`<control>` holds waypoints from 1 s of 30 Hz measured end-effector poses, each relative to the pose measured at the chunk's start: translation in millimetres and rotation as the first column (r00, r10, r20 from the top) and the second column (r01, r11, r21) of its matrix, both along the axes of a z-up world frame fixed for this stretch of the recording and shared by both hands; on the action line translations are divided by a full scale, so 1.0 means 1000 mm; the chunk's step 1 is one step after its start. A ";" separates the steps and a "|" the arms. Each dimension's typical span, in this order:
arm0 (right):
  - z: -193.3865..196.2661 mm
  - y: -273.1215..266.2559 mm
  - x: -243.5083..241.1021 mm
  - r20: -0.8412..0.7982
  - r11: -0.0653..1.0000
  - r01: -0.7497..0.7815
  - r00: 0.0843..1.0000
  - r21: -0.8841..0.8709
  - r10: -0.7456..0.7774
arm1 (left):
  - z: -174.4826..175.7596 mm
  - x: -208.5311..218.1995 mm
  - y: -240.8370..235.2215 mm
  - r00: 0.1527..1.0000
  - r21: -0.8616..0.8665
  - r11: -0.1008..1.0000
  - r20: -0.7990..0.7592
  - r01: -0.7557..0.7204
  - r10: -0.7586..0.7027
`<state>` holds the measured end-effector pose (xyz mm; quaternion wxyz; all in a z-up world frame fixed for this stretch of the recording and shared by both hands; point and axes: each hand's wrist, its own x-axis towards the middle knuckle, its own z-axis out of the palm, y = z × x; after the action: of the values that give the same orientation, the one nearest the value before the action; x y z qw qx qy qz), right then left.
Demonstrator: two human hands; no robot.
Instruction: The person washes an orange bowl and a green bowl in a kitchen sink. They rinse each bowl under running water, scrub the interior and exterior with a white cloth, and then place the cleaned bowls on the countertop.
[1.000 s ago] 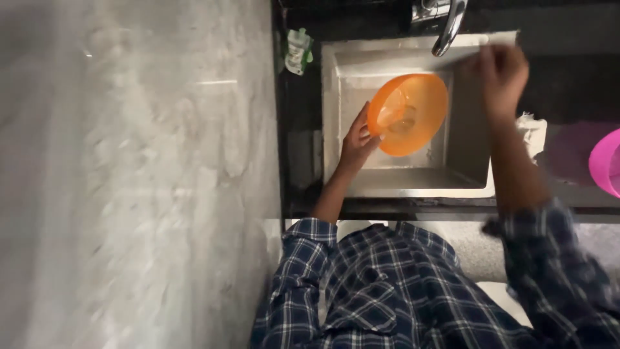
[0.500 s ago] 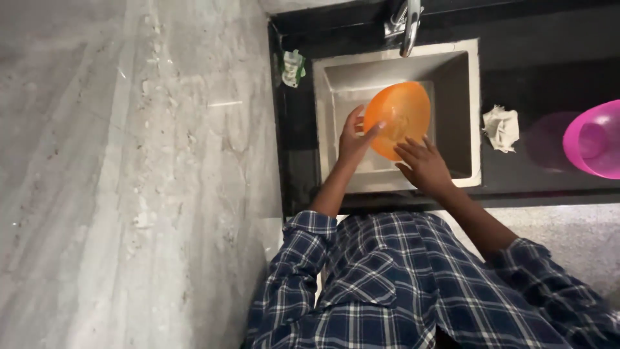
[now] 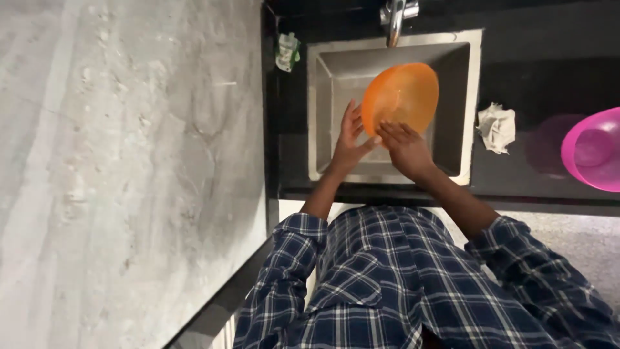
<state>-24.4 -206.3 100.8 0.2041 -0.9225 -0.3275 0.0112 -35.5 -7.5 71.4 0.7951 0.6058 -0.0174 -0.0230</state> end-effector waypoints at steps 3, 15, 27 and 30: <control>0.020 0.000 -0.003 -0.043 0.997 -0.011 0.999 0.074 0.014 | -0.004 -0.020 -0.031 0.999 0.082 0.997 -0.051 -0.003 0.007; 0.043 -0.080 -0.026 0.065 0.996 -0.054 0.996 -0.073 0.059 | -0.044 -0.023 -0.052 0.868 -0.065 0.972 -0.466 -0.228 0.172; 0.074 -0.113 -0.029 -0.455 0.845 0.248 0.890 0.474 -0.007 | -0.062 -0.071 -0.076 0.923 -0.712 0.683 -0.356 -0.166 -0.148; 0.050 -0.119 -0.029 -0.450 0.827 0.248 0.893 0.505 0.007 | -0.001 -0.041 -0.062 0.991 -0.378 0.922 -0.124 -0.088 0.043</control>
<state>-53.8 -325.4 150.5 0.5279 -0.8177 -0.2025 0.1083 -76.8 -69.3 70.5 0.8980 0.4369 0.0439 -0.0269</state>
